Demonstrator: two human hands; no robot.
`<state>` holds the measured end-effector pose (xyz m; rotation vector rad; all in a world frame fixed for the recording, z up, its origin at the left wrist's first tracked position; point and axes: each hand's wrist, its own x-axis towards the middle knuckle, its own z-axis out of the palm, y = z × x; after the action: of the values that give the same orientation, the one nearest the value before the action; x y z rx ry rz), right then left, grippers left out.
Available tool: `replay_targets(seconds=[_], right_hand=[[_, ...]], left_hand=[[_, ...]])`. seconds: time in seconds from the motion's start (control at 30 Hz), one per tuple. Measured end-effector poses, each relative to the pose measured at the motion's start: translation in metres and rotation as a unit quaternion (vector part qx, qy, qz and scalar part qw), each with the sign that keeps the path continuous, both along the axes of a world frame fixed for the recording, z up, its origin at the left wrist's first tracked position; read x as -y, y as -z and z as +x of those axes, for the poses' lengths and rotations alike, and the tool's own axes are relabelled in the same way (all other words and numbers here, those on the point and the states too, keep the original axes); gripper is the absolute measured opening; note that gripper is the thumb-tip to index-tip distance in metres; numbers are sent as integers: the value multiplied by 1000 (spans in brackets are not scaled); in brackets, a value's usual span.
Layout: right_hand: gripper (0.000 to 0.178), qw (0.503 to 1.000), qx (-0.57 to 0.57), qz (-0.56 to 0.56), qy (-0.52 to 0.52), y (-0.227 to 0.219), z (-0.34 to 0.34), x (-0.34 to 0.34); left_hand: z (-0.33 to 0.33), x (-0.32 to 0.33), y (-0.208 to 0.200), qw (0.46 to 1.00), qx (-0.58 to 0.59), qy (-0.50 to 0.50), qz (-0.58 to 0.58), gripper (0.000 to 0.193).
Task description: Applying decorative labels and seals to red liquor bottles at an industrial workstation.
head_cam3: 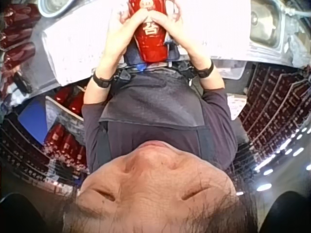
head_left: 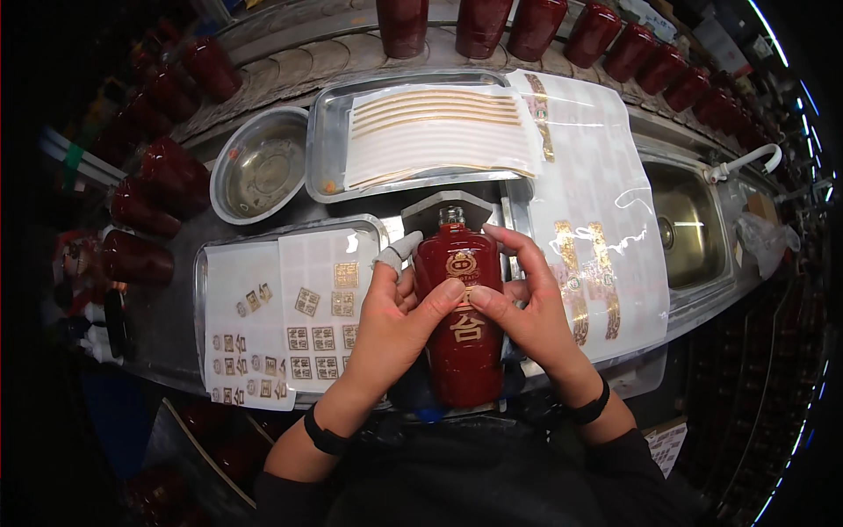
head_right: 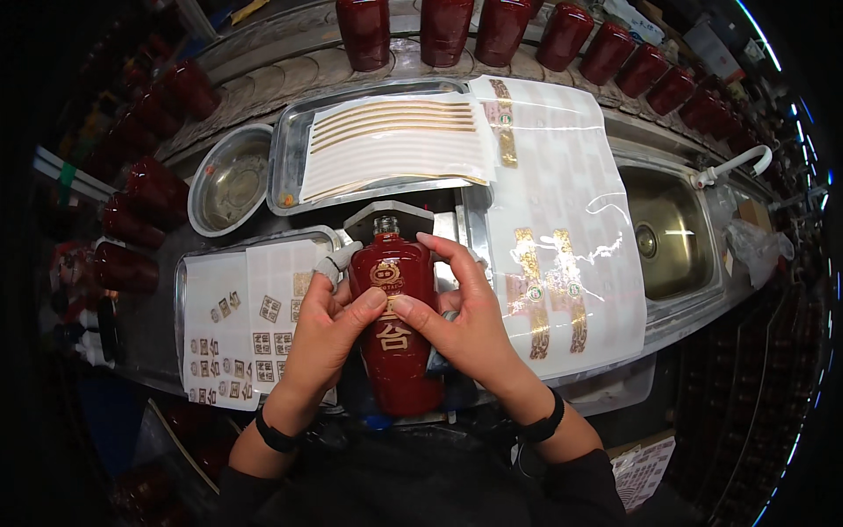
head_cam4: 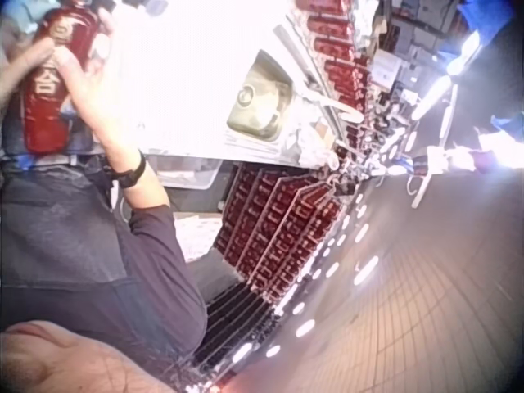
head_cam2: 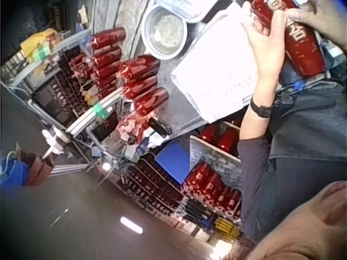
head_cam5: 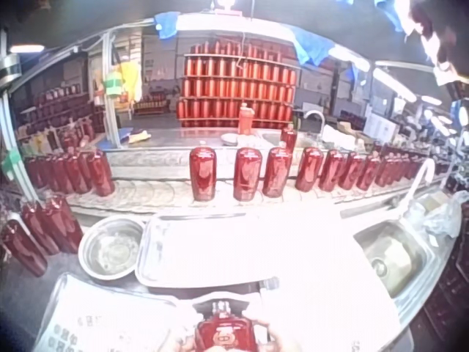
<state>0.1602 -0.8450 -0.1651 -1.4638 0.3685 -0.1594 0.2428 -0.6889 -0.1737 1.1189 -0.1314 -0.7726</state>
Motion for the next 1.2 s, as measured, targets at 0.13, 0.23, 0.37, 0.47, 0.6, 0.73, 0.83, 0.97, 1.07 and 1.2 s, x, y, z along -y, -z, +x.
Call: replay_targets(seconds=[0.13, 0.23, 0.37, 0.47, 0.6, 0.73, 0.83, 0.97, 1.07, 1.2], right_hand=[[67, 1000, -4, -5, -7, 2, -1, 2], [67, 999, 21, -29, -5, 6, -1, 2], [68, 1000, 1, -13, -10, 5, -1, 4], [69, 1000, -3, 18, -4, 5, -3, 2], [75, 999, -4, 37, -3, 3, -16, -3], [81, 1000, 16, -17, -4, 1, -21, -11], [85, 999, -4, -44, -6, 0, -21, -10], [86, 999, 4, -46, -15, 1, -20, -9], [86, 1000, -4, -17, -12, -2, -22, -9], [84, 1000, -4, -13, -22, 0, -23, -5]], left_hand=[[0, -1, -1, 1000, 8, 9, -6, 56], [0, -2, 2, 1000, 14, 12, -9, 56], [1, -4, 2, 1000, 6, 19, -6, 57], [0, -6, 5, 1000, 4, 24, -13, 63], [-8, -13, 4, 1000, 8, 20, -9, 76], [-16, -15, 3, 998, 33, 51, 31, 82], [-13, -16, -1, 998, 22, 60, 28, 85], [-10, -17, -1, 997, -6, 77, 17, 88], [-14, -18, 3, 997, 32, 67, 24, 88], [-14, -18, 5, 997, 37, 69, 18, 87]])
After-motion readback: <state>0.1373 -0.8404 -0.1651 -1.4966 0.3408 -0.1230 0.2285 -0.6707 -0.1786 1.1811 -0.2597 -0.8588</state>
